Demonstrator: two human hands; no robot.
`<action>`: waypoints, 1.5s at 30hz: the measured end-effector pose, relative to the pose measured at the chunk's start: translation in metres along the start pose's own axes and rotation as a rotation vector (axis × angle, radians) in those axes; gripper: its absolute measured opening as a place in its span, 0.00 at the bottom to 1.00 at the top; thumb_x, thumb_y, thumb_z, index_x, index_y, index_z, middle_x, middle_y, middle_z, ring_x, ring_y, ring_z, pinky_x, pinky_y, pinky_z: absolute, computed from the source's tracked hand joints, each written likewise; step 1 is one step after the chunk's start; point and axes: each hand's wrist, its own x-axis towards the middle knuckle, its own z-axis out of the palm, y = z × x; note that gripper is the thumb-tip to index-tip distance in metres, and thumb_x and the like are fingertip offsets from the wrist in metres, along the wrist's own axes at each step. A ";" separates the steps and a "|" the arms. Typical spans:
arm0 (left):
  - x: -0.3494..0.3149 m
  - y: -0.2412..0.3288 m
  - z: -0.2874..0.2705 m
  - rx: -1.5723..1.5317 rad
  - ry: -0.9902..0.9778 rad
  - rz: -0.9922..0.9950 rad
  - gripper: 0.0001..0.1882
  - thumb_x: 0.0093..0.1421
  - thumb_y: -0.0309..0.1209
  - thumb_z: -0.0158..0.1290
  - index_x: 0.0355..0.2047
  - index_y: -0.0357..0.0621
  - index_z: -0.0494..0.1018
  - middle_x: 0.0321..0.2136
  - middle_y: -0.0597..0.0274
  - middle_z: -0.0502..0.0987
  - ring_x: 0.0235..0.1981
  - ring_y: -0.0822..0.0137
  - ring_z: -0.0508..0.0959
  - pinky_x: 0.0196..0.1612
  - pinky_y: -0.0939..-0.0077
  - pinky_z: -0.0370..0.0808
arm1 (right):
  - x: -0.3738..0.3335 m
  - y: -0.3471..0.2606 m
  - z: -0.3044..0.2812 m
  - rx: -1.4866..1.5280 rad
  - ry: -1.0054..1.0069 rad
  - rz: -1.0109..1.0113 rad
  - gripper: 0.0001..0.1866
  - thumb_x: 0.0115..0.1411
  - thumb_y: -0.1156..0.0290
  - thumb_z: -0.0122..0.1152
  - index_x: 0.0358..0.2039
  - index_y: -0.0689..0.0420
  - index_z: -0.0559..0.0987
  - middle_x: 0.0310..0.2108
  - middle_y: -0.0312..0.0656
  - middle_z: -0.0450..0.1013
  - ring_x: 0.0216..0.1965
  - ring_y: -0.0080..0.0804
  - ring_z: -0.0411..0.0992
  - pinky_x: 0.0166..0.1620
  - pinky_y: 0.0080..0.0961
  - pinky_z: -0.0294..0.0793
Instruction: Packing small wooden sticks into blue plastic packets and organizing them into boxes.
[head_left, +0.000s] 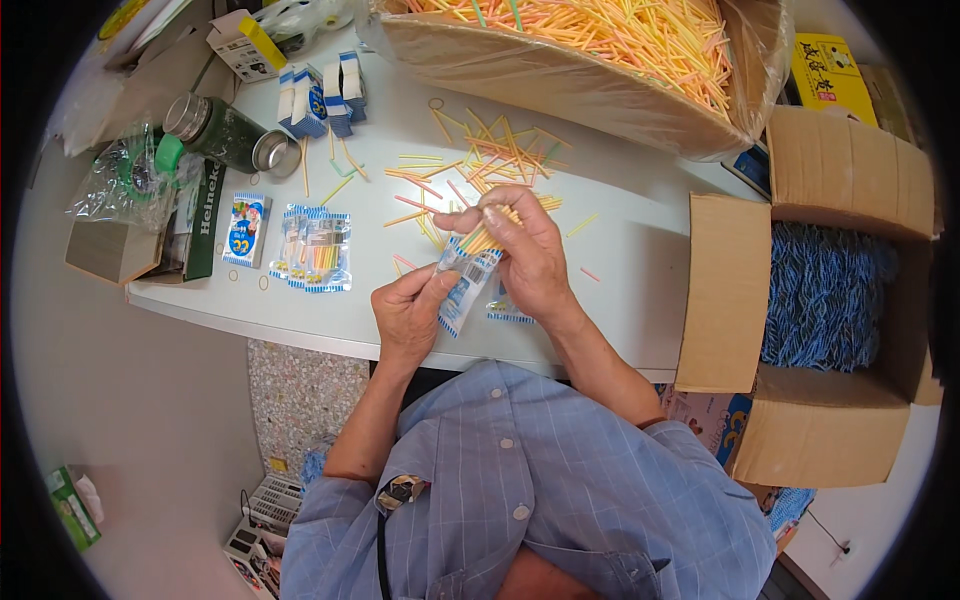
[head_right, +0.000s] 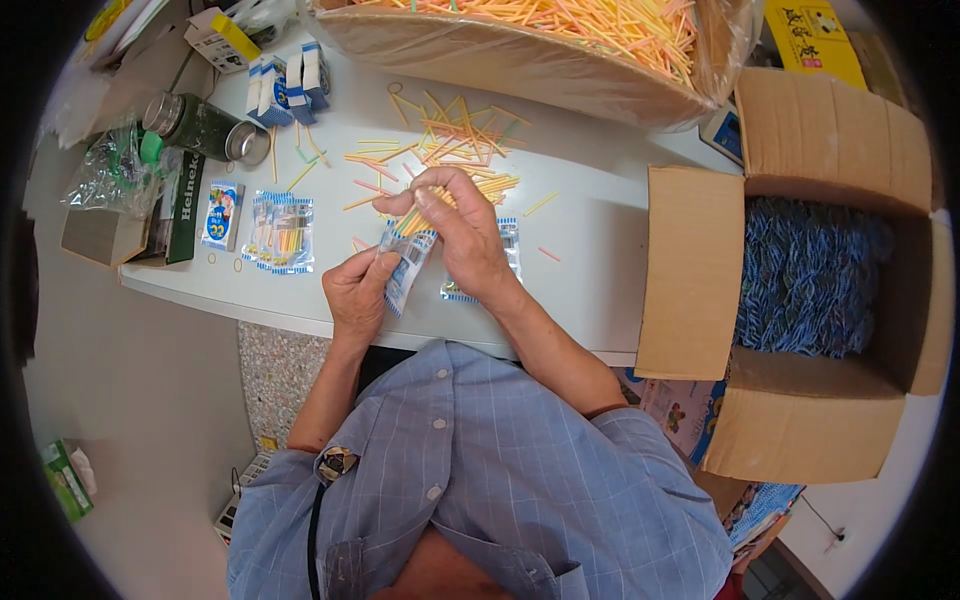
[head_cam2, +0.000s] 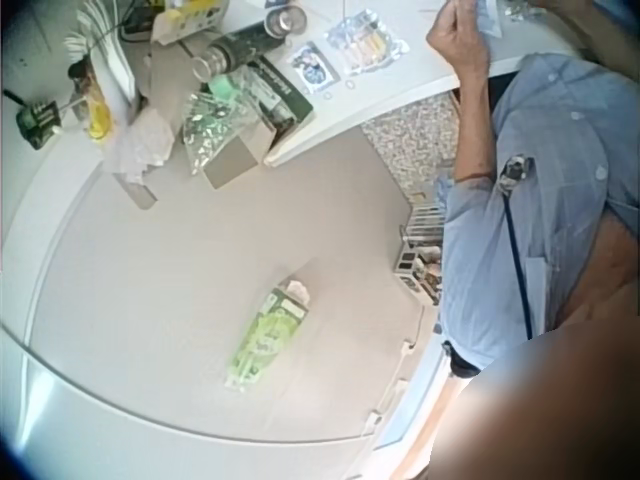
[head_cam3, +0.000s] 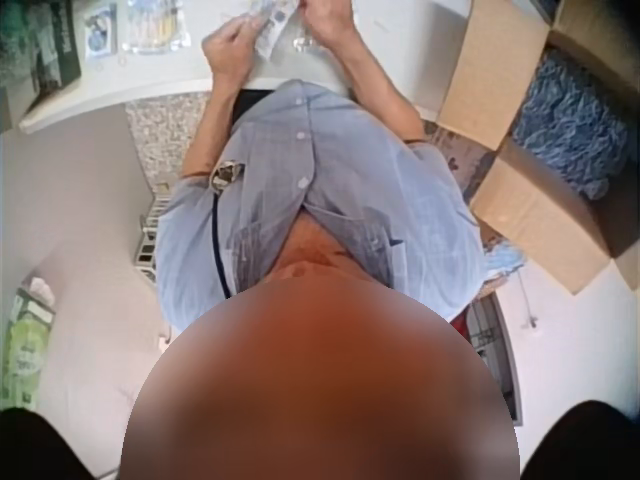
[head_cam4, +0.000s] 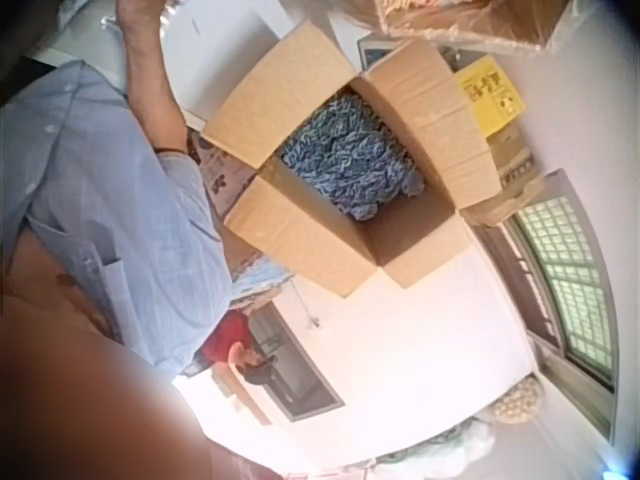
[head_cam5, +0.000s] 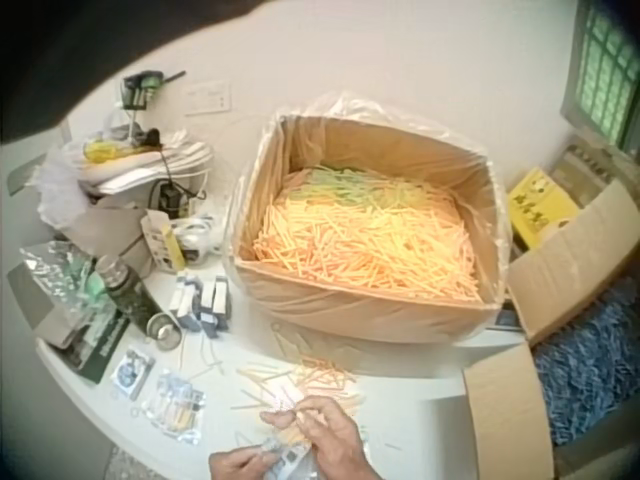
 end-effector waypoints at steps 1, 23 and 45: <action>0.000 -0.001 0.001 0.000 0.000 0.001 0.13 0.62 0.29 0.61 0.42 0.32 0.81 0.30 0.66 0.82 0.30 0.80 0.75 0.33 0.85 0.73 | -0.001 0.000 -0.001 -0.094 -0.015 0.040 0.09 0.71 0.70 0.43 0.47 0.59 0.68 0.40 0.48 0.77 0.54 0.47 0.75 0.61 0.41 0.68; -0.001 0.004 -0.008 -0.341 0.006 0.138 0.24 0.55 0.20 0.65 0.51 0.27 0.72 0.44 0.51 0.80 0.44 0.68 0.79 0.50 0.75 0.76 | -0.017 -0.010 -0.011 -0.548 -0.141 -0.167 0.07 0.56 0.82 0.66 0.36 0.65 0.81 0.34 0.41 0.78 0.36 0.22 0.75 0.40 0.19 0.74; 0.031 0.031 -0.087 1.270 0.528 0.693 0.14 0.55 0.27 0.61 0.43 0.38 0.79 0.35 0.52 0.81 0.34 0.55 0.80 0.39 0.66 0.78 | -0.016 -0.034 -0.044 -1.234 0.254 -0.057 0.11 0.61 0.72 0.62 0.41 0.65 0.80 0.35 0.44 0.77 0.30 0.27 0.75 0.37 0.22 0.75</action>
